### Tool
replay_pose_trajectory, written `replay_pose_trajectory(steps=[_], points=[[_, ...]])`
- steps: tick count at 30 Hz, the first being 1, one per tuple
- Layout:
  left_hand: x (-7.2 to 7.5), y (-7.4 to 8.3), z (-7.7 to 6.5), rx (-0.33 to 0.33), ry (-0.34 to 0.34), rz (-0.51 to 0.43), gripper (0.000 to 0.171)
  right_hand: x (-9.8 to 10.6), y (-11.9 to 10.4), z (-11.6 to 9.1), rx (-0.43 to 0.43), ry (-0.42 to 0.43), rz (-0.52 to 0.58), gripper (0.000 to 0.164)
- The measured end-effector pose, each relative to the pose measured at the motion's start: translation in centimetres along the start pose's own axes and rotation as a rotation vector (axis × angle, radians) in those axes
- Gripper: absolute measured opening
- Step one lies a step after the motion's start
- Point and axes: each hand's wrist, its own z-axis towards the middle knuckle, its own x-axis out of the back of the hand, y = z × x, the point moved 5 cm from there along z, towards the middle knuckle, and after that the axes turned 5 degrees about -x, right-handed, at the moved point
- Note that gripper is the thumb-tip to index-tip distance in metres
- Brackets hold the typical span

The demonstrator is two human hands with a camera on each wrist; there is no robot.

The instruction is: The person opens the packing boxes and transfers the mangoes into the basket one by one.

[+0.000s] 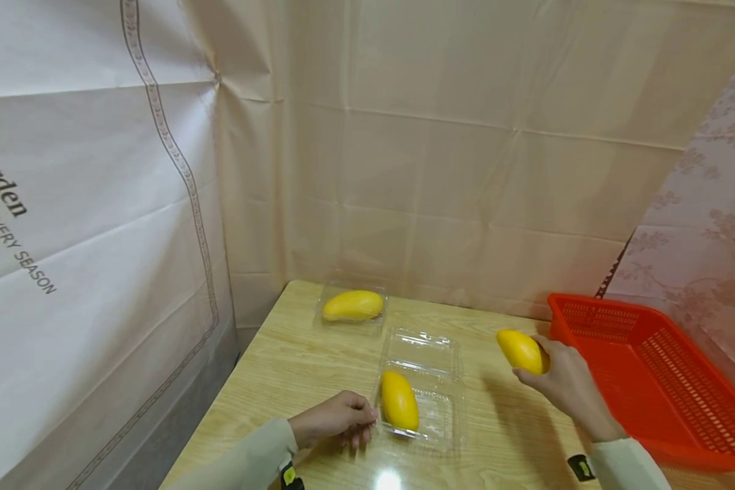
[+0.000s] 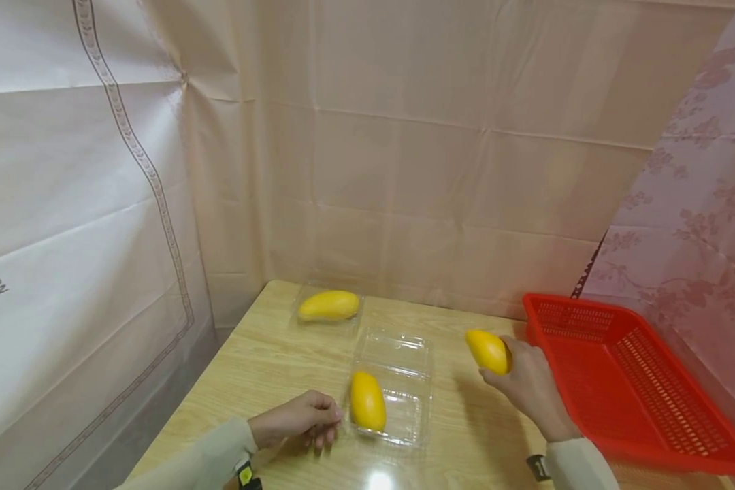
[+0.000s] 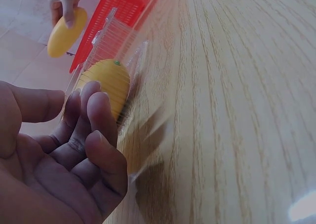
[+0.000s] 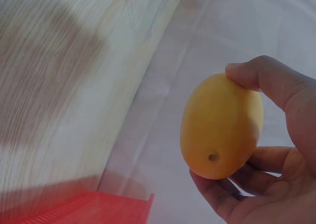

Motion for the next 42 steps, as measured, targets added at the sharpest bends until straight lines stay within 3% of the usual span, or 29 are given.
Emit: replay_pose_trajectory(steps=[12,42], points=[[0.1,0.0,0.0,0.011,-0.012,-0.023,0.029,0.5,0.8,-0.4,-0.055,-0.017,-0.002,0.067],[0.1,-0.2,-0.1,-0.001,-0.006,-0.024,0.03,1.5,3.2,-0.8,-0.145,-0.069,-0.04,0.075]])
